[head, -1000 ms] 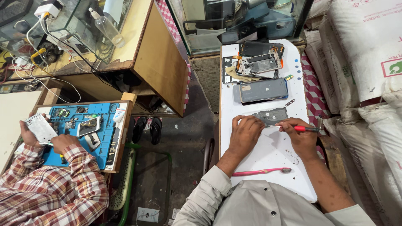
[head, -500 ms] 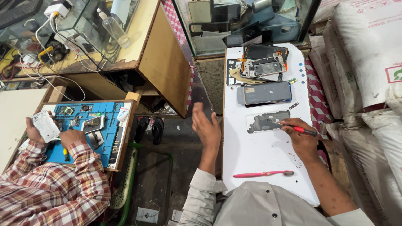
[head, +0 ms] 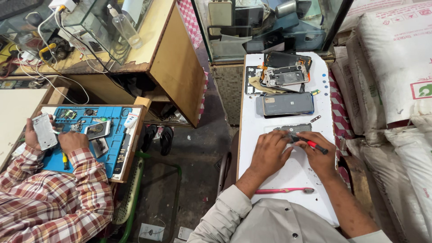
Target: The person uses a red-handled screwdriver to work on a small black electronic component on a white work surface. They repeatedly pry and adjust parts of the component while another person works on a separate device nearby. The task continues without a visible final state or completed assembly.
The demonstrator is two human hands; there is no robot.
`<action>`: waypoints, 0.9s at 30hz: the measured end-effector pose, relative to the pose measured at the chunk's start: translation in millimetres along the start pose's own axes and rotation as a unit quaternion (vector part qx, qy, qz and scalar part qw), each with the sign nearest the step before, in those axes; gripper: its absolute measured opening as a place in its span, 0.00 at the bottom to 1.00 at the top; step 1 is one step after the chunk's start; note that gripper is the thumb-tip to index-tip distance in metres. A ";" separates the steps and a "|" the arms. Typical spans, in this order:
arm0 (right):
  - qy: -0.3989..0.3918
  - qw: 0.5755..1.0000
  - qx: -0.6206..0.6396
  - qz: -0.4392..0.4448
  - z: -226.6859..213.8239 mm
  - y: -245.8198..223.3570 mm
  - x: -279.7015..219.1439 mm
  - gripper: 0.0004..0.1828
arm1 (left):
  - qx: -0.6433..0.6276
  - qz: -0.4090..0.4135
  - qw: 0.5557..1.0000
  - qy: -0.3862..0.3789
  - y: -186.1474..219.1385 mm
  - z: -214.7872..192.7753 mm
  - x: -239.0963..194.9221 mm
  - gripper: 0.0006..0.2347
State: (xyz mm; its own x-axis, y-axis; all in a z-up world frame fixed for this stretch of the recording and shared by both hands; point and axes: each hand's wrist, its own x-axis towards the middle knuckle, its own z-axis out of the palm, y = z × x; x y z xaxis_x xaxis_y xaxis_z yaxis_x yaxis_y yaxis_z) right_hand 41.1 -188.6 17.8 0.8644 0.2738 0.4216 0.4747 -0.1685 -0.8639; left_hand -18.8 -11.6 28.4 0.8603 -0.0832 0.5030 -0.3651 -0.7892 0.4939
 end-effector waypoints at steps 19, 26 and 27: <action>0.003 0.973 -0.202 -0.108 3.7 -16.7 1.9 0.08 | 0.019 -0.002 1.000 -0.005 -10.6 9.1 -9.1 0.07; 0.013 0.972 -0.214 -0.095 5.8 -9.3 -0.2 0.07 | 0.010 -0.014 1.000 0.000 -10.4 10.6 -8.0 0.06; 0.013 0.973 -0.213 -0.093 5.6 -7.7 -0.4 0.07 | 0.006 -0.019 1.000 -0.003 -10.5 10.8 -7.6 0.06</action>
State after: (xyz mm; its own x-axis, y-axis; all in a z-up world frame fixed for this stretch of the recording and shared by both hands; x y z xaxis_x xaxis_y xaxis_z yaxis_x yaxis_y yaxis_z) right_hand 36.2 -182.2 22.7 0.7584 0.3146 0.5709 0.6441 -0.4964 -0.5821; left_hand -17.6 -9.3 11.8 0.8752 -0.0566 0.4805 -0.3285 -0.7987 0.5041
